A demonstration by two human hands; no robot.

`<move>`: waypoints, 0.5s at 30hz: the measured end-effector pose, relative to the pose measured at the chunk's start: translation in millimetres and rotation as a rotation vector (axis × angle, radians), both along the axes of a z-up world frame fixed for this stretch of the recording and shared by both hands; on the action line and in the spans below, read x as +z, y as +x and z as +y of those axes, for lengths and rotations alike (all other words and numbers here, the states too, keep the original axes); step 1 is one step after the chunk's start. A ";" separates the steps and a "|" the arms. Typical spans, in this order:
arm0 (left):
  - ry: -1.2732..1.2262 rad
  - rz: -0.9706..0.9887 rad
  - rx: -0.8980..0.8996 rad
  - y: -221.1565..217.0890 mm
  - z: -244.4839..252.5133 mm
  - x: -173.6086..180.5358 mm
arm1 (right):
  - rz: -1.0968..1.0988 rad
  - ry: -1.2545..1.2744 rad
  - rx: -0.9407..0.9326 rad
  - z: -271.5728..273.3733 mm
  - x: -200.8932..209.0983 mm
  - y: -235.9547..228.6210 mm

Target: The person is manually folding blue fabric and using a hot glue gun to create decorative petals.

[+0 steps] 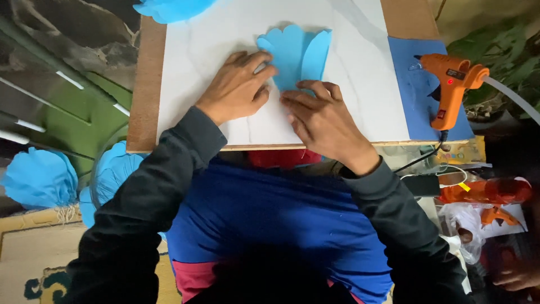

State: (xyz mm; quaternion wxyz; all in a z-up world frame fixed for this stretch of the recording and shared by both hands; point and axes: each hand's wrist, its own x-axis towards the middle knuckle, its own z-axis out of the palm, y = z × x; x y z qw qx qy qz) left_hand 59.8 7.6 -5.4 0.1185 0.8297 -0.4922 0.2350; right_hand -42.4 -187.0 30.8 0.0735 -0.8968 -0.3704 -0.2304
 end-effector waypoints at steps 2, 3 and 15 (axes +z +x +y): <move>-0.001 -0.027 -0.021 3.8 1.4 3.0 | 0.008 -0.005 -0.013 0.1 -2.4 0.3; -0.002 -0.055 -0.044 5.6 2.1 4.6 | 0.015 -0.009 -0.028 0.1 -3.5 0.4; -0.104 -0.066 0.184 -12.4 5.1 -9.0 | 0.131 0.341 -0.060 -36.9 32.9 -26.7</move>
